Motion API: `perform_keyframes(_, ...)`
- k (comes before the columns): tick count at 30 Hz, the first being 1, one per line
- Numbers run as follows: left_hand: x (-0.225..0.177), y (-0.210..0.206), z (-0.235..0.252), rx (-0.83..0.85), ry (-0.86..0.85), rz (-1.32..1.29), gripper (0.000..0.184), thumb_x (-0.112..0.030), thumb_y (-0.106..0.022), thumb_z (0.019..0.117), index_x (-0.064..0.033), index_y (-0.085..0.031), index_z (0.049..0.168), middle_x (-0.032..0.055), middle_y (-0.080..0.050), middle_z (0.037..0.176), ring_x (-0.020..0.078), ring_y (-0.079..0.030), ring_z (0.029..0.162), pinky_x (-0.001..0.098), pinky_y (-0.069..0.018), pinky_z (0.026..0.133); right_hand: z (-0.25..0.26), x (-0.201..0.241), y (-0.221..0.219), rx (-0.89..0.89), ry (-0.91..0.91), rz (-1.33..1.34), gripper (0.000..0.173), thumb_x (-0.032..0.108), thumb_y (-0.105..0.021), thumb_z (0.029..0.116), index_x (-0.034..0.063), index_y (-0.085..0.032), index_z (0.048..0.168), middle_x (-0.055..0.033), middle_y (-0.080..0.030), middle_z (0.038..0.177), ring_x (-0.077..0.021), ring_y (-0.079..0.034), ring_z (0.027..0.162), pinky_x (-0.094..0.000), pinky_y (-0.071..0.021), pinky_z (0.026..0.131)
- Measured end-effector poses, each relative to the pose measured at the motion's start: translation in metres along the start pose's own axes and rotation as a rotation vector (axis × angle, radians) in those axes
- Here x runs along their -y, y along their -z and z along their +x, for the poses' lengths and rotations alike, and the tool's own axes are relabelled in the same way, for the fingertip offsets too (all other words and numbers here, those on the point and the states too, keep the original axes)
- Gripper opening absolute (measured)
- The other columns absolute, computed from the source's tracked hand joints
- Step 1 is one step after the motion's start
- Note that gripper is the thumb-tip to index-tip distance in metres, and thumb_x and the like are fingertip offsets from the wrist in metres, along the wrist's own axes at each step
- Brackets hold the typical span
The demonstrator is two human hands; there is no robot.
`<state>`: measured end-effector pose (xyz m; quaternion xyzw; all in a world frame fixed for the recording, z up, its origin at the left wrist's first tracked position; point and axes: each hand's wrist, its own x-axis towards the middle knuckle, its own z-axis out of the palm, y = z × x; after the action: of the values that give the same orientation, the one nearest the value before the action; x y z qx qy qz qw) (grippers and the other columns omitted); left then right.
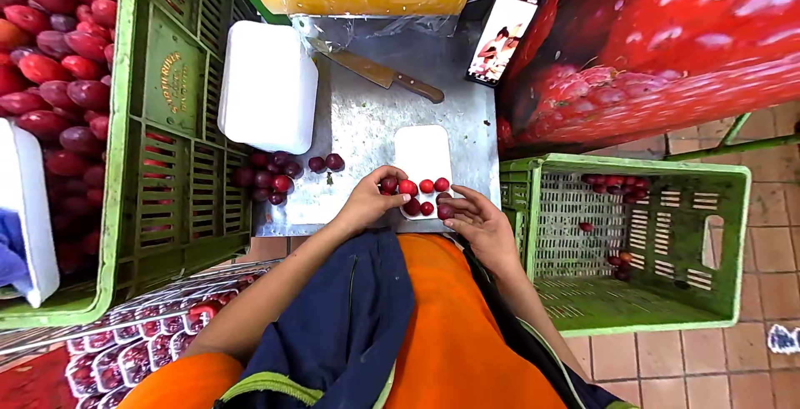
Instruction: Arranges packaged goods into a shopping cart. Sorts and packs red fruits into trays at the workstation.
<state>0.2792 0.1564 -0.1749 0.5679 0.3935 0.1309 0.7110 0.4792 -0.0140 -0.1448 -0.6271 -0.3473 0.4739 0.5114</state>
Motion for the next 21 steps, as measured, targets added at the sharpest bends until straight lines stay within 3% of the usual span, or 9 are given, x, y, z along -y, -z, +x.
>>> perform_keyframes(4, -0.005, 0.002, 0.009, -0.054, -0.033, 0.088, 0.041, -0.008, -0.081, 0.0862, -0.0105, -0.065, 0.124, 0.0092, -0.069, 0.115, 0.0188, -0.068, 0.102, 0.0381, -0.0594, 0.089, 0.001, -0.001, -0.002, -0.025, 0.073, -0.068, 0.055, -0.006, -0.076, 0.0872, 0.0087, -0.061, 0.138, -0.008, -0.072, 0.123, -0.0238, -0.073, 0.109, -0.0407, -0.0625, 0.096)
perform_keyframes(7, -0.005, 0.0, 0.02, -0.053, -0.041, 0.18, 0.039, -0.014, -0.08, 0.0895, -0.0116, -0.065, 0.126, 0.0086, -0.069, 0.116, 0.0181, -0.068, 0.104, 0.04, -0.0584, 0.092, 0.002, -0.01, 0.001, -0.039, 0.14, -0.164, 0.037, 0.001, -0.078, 0.0885, 0.0065, -0.071, 0.125, -0.0063, -0.073, 0.12, -0.0204, -0.072, 0.107, -0.0386, -0.0643, 0.093)
perform_keyframes(10, -0.005, -0.006, 0.036, -0.038, -0.09, 0.326, 0.036, -0.017, -0.075, 0.0936, -0.0112, -0.065, 0.127, 0.0095, -0.07, 0.115, 0.0189, -0.069, 0.104, 0.043, -0.0574, 0.094, 0.005, -0.014, 0.003, -0.071, 0.167, -0.222, 0.031, 0.004, -0.082, 0.0857, 0.0068, -0.075, 0.116, -0.0052, -0.072, 0.113, -0.0181, -0.073, 0.101, -0.0364, -0.0654, 0.089)
perform_keyframes(15, -0.007, -0.024, 0.071, 0.111, -0.229, 0.687, 0.034, -0.017, -0.069, 0.0969, -0.0068, -0.065, 0.129, 0.0161, -0.067, 0.119, 0.0306, -0.066, 0.111, 0.0536, -0.0522, 0.101, 0.014, -0.015, -0.001, -0.117, 0.186, -0.225, 0.026, 0.003, -0.083, 0.0836, 0.007, -0.078, 0.109, -0.0044, -0.074, 0.109, -0.0158, -0.073, 0.097, -0.0334, -0.0656, 0.086)
perform_keyframes(18, -0.002, -0.034, 0.082, 0.141, -0.262, 0.724, 0.032, -0.022, -0.068, 0.0978, -0.0087, -0.067, 0.127, 0.0149, -0.067, 0.118, 0.0314, -0.064, 0.114, 0.0551, -0.0493, 0.104, 0.024, -0.008, -0.004, -0.1, 0.208, -0.18, 0.026, 0.001, -0.082, 0.0843, 0.0049, -0.077, 0.11, -0.0068, -0.073, 0.111, -0.0186, -0.073, 0.098, -0.0354, -0.0649, 0.087)
perform_keyframes(21, 0.011, -0.042, 0.077, 0.062, -0.354, 0.715, 0.035, -0.023, -0.071, 0.0933, -0.009, -0.069, 0.125, 0.0148, -0.067, 0.125, 0.0349, -0.061, 0.12, 0.0621, -0.0462, 0.103, 0.043, 0.011, -0.015, -0.05, 0.195, -0.177, 0.026, 0.005, -0.078, 0.089, 0.0047, -0.073, 0.115, -0.0075, -0.074, 0.113, -0.0201, -0.073, 0.099, -0.038, -0.0644, 0.087)
